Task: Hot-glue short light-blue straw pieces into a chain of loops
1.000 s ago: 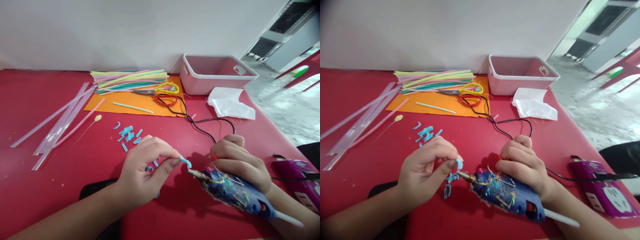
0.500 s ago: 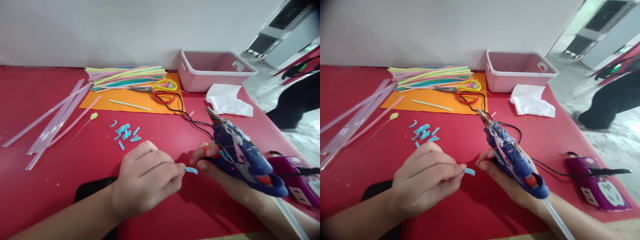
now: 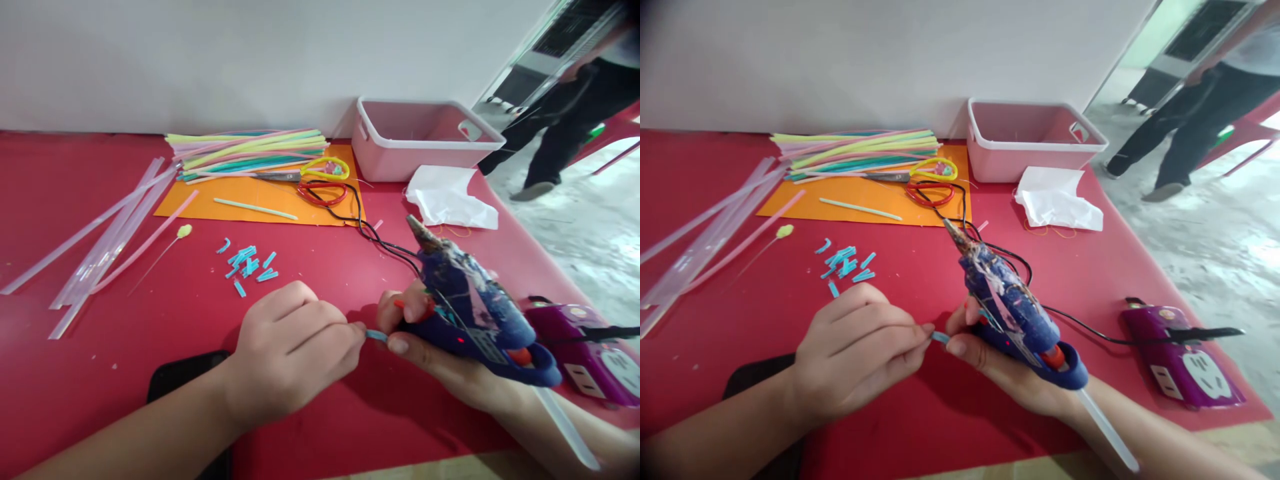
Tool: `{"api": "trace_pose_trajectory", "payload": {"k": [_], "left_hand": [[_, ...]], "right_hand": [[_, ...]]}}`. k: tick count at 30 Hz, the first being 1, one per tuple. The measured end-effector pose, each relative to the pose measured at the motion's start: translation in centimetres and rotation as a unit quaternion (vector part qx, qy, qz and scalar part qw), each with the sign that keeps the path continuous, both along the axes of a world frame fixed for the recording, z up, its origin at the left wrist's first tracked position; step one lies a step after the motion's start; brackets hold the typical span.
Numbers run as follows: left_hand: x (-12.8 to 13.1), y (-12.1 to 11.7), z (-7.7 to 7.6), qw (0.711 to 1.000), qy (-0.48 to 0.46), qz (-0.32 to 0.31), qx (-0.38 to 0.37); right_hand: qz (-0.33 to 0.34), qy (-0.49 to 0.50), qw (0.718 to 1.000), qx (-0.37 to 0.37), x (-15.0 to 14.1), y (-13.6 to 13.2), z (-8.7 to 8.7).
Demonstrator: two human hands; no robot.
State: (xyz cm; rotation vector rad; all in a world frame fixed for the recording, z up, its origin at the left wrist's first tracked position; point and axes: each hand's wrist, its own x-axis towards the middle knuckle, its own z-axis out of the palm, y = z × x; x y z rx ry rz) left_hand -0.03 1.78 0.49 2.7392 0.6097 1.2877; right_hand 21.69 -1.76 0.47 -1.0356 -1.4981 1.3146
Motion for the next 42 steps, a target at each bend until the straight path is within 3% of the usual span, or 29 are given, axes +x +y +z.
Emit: {"api": "trace_pose_trajectory", "payload": {"k": [4,7,9,11,13,16,22,28,33,39,42], "left_hand": [[0.1,0.0,-0.5,0.999,-0.027,-0.021,-0.043],[0.3,-0.1,-0.6,0.982,-0.069,-0.034,-0.173],[0.5,0.0,-0.4,0.94,-0.079,-0.045,-0.329],[0.6,0.0,-0.1,0.866,-0.073,-0.056,-0.491],[0.6,0.1,0.1,0.79,-0.072,-0.067,-0.605],[0.7,0.0,0.4,0.727,-0.075,-0.097,-0.675],[0.7,-0.1,0.6,0.678,-0.05,-0.144,-0.719],[0.7,0.0,0.6,0.684,-0.08,-0.133,-0.713],[0.6,0.3,0.2,0.725,-0.138,-0.071,-0.671],[0.5,0.6,-0.1,0.77,-0.224,0.04,-0.596],[0.5,0.6,0.0,0.784,-0.23,0.051,-0.574]], "right_hand": [[0.004,-0.001,1.0,0.011,0.1,0.1,0.0],[0.011,0.011,1.0,0.014,0.2,0.1,0.0],[0.02,0.012,1.0,0.012,0.3,0.1,0.0],[0.03,0.002,0.999,0.015,0.5,0.1,-0.2],[0.037,-0.016,0.999,0.019,0.7,0.0,-0.4],[0.042,-0.03,0.998,0.039,0.9,-0.1,-0.6],[0.066,-0.002,0.994,0.089,0.6,0.2,-0.5],[0.033,-0.037,0.994,0.099,0.4,0.2,-0.6],[-0.024,-0.08,0.987,0.134,1.3,0.1,-0.9],[-0.107,-0.272,0.929,0.225,2.3,0.1,-0.6],[-0.062,-0.283,0.919,0.268,2.6,0.4,-0.5]]}}
